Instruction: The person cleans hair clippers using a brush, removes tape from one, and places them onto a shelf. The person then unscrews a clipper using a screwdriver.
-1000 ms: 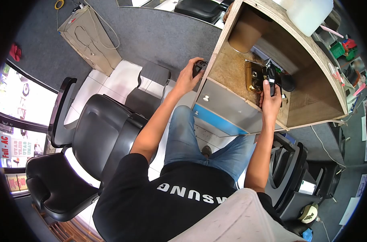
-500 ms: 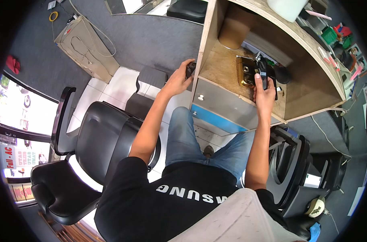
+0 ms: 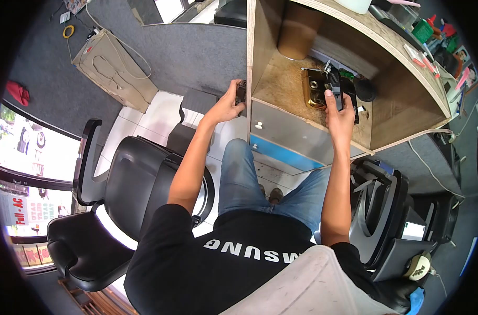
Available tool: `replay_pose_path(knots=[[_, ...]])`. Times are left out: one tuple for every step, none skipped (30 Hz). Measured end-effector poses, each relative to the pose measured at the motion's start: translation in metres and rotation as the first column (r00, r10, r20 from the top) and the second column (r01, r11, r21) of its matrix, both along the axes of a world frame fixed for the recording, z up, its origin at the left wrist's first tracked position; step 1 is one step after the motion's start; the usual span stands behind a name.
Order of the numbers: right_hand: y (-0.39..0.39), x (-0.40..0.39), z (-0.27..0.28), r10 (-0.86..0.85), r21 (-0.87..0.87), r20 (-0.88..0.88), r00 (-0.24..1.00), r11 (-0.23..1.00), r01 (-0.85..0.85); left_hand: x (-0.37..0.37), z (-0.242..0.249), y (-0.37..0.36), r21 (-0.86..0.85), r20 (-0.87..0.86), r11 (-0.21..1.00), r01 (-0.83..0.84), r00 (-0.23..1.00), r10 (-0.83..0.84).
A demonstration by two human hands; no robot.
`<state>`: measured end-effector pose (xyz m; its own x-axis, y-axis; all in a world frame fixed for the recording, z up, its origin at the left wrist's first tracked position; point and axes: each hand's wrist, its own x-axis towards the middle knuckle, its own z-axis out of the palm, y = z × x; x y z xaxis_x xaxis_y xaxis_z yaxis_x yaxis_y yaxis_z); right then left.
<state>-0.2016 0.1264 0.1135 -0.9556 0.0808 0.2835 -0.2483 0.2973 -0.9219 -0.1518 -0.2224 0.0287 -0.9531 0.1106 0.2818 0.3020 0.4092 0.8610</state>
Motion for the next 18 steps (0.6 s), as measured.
replay_pose_path(knots=[[0.0,-0.001,-0.001,-0.001,0.002,-0.011,1.0,1.0,0.001,0.0,0.001,0.0,0.026,0.035,1.0,0.007,0.999,-0.008],[0.0,-0.001,-0.002,0.0,-0.002,-0.011,1.0,1.0,0.0,0.001,0.0,0.002,0.031,0.045,1.0,-0.002,0.999,0.001],[0.0,-0.001,-0.002,0.002,-0.007,-0.01,1.0,1.0,-0.002,0.002,0.0,0.004,0.037,0.056,0.999,-0.013,0.998,0.011],[0.0,-0.001,-0.001,0.0,-0.002,-0.006,1.0,1.0,0.0,0.003,-0.001,0.005,0.043,0.067,0.999,-0.025,0.998,0.022],[0.0,0.0,-0.001,-0.002,0.003,-0.001,1.0,1.0,0.002,0.004,-0.001,0.005,0.054,0.072,0.998,-0.026,0.997,0.022],[0.0,-0.001,-0.001,-0.005,0.009,0.003,1.0,1.0,0.004,0.002,-0.002,0.004,0.065,0.076,0.998,-0.026,0.997,0.021],[0.001,-0.001,-0.002,-0.002,0.004,-0.004,1.0,1.0,0.002,0.001,-0.003,0.004,0.077,0.079,0.997,-0.027,0.997,0.02],[0.001,-0.001,-0.002,0.001,0.0,-0.011,1.0,1.0,-0.001,0.0,-0.005,0.004,0.084,0.054,0.996,-0.029,0.998,0.024],[-0.002,0.0,0.002,0.006,-0.005,-0.018,1.0,1.0,-0.006,-0.002,-0.008,0.004,0.09,0.027,0.995,-0.032,0.999,0.029],[-0.003,0.003,0.006,0.01,-0.023,0.016,1.0,1.0,-0.01,-0.004,-0.011,0.004,0.096,0.0,0.995,-0.036,0.999,0.036],[-0.004,0.007,0.011,0.014,-0.042,0.049,0.999,0.999,-0.012,-0.006,-0.013,0.002,0.121,-0.001,0.992,-0.023,1.0,0.024],[-0.006,0.011,0.016,0.019,-0.06,0.084,0.996,0.998,-0.014,-0.008,-0.016,0.0,0.146,-0.002,0.989,-0.011,1.0,0.011],[-0.006,0.011,0.015,0.012,-0.06,0.085,0.996,0.998,-0.007,-0.011,-0.02,-0.001,0.172,-0.002,0.985,0.003,1.0,-0.002],[-0.006,0.011,0.015,0.004,-0.061,0.087,0.996,0.998,0.001,-0.013,-0.025,-0.003,0.166,-0.02,0.986,-0.009,1.0,0.013],[-0.006,0.011,0.015,-0.003,-0.062,0.088,0.996,0.998,0.009,-0.014,-0.025,-0.002,0.161,-0.038,0.987,-0.022,0.999,0.028],[-0.006,0.011,0.016,-0.007,-0.054,0.094,0.996,0.998,0.012,-0.015,-0.026,-0.002,0.155,-0.056,0.987,-0.034,0.997,0.043],[-0.005,0.011,0.016,-0.01,-0.047,0.1,0.995,0.999,0.015,-0.015,-0.027,-0.003,0.16,-0.013,0.986,-0.038,0.999,0.04],[-0.006,0.011,0.017,-0.013,-0.041,0.106,0.994,0.999,0.017,-0.012,-0.023,-0.003,0.163,0.03,0.986,-0.042,0.999,0.038]])
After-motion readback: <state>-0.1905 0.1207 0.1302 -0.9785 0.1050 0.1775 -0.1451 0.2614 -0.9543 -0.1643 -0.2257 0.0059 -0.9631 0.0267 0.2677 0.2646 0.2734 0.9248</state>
